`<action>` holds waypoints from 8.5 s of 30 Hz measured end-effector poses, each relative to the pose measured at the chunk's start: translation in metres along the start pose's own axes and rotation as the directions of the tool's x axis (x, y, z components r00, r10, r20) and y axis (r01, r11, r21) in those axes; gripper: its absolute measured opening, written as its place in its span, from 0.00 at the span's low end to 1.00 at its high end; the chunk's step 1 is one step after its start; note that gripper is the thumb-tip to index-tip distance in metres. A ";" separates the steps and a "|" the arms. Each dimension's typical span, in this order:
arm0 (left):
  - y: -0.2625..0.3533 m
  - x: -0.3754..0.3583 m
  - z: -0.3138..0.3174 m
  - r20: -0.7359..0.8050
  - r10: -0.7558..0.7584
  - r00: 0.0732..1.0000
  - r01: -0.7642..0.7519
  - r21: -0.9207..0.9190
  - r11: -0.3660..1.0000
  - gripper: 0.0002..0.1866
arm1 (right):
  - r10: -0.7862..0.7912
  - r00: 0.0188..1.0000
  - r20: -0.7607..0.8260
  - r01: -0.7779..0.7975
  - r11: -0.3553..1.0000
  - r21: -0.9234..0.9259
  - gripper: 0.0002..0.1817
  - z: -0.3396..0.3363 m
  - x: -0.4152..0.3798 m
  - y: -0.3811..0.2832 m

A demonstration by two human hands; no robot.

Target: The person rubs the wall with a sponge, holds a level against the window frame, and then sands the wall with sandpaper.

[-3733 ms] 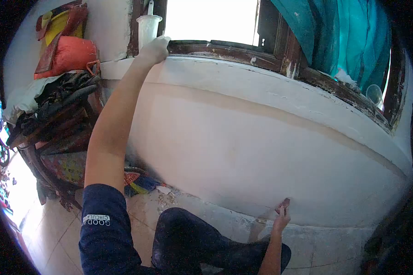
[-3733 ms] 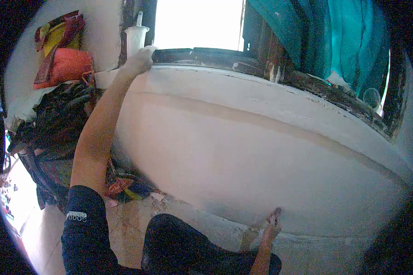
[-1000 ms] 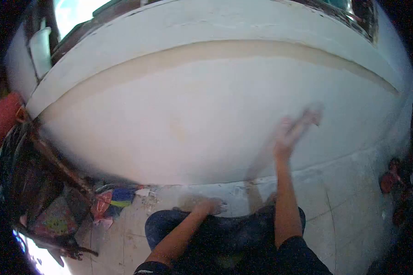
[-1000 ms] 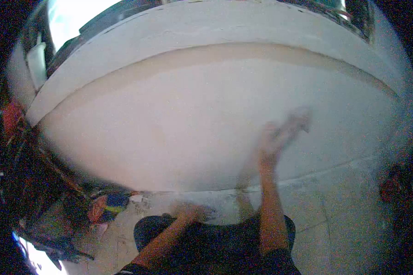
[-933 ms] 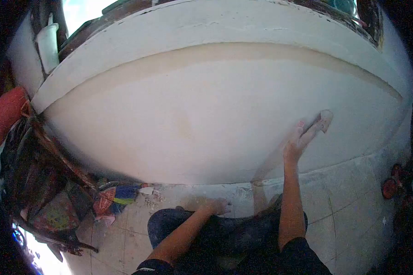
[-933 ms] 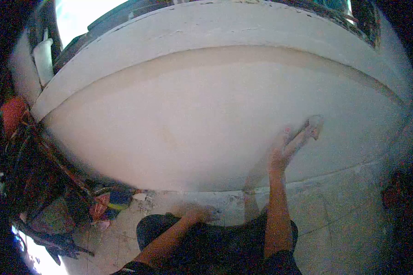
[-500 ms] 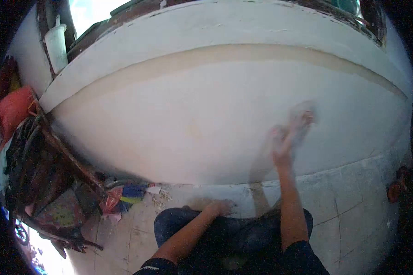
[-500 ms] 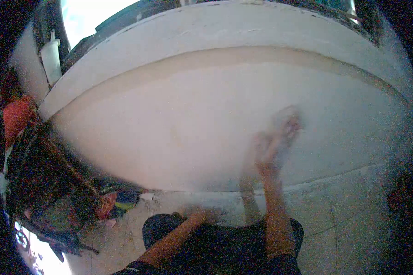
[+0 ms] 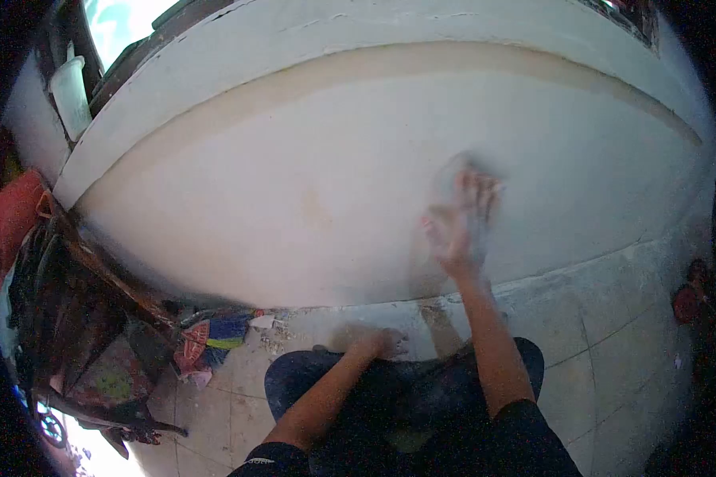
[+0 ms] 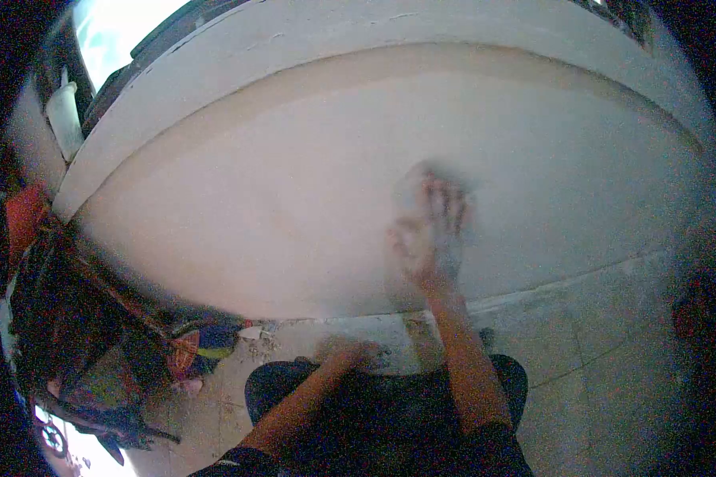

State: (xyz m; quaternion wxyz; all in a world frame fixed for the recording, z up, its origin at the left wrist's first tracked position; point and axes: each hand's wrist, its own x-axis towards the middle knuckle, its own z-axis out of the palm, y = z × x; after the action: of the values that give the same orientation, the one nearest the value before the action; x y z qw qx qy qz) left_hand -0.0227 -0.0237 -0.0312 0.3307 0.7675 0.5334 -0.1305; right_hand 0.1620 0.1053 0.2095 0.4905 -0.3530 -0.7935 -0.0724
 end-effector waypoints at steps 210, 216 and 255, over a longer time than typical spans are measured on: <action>-0.005 -0.003 0.003 -0.002 -0.088 0.996 0.088 -0.002 0.996 0.29 | 0.130 0.930 -0.345 -0.174 0.980 -0.101 0.40 -0.014 0.014 0.031; 0.011 -0.018 -0.014 0.053 -0.200 0.978 0.206 -0.179 0.962 0.27 | 0.206 0.933 -0.295 -0.191 0.978 0.081 0.44 0.043 -0.067 0.081; -0.004 -0.003 -0.003 -0.010 -0.039 0.999 0.039 0.012 0.999 0.32 | 0.132 0.991 -0.026 -0.134 0.979 -0.151 0.47 -0.010 0.014 -0.019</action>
State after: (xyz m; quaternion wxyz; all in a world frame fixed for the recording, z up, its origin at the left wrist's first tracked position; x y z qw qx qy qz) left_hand -0.0280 -0.0236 -0.0289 0.3210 0.7595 0.5491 -0.1365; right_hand 0.1533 0.0938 0.2305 0.4720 -0.4410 -0.7565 -0.1024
